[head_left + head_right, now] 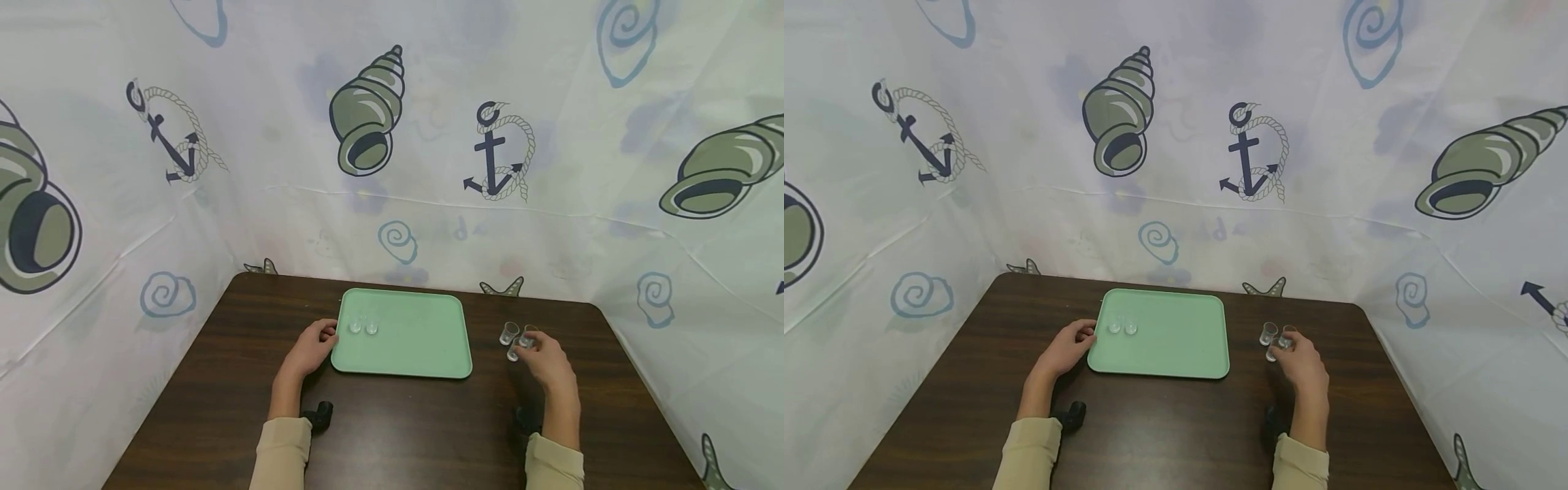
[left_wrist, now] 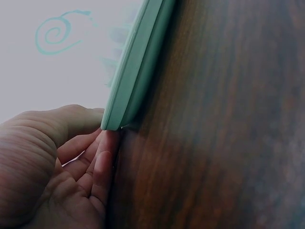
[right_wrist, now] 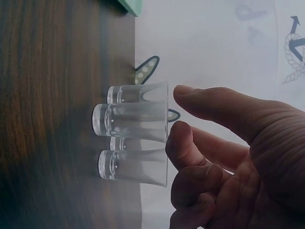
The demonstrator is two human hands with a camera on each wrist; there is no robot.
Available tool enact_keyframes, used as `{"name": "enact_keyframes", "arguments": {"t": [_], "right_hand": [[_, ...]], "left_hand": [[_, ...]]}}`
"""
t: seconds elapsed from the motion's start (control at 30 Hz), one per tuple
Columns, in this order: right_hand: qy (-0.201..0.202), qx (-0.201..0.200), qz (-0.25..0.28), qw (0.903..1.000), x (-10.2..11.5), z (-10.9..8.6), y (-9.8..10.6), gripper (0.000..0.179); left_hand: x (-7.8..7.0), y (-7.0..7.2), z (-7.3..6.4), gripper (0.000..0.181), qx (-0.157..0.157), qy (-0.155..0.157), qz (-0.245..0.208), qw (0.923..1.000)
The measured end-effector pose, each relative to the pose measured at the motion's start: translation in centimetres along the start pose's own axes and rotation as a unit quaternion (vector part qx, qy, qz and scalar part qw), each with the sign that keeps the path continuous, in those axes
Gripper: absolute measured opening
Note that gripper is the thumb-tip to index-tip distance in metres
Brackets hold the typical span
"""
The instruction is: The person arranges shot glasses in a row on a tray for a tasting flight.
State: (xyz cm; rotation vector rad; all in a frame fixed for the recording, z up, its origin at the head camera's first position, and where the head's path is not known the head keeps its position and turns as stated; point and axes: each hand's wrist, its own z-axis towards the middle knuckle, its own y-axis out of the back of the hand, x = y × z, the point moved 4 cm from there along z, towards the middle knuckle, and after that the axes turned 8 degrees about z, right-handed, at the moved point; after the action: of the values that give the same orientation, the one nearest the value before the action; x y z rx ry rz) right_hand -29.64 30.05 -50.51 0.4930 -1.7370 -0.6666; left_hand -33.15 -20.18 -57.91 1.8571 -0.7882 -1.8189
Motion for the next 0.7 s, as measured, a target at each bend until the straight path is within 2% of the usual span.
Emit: {"name": "enact_keyframes", "arguments": {"t": [0.2, 0.7], "right_hand": [[-0.017, 0.002, -0.024, 0.9996, 0.0, 0.02, -0.2, 0.066], [-0.023, 0.001, -0.021, 0.9995, 0.03, 0.14, -0.57, 0.062]], "left_hand": [[0.01, 0.03, -0.04, 0.047, -0.002, 0.001, 0.001, 1.0], [-0.05, -0.04, -0.04, 0.047, -0.005, 0.0, 0.003, 1.0]]}}
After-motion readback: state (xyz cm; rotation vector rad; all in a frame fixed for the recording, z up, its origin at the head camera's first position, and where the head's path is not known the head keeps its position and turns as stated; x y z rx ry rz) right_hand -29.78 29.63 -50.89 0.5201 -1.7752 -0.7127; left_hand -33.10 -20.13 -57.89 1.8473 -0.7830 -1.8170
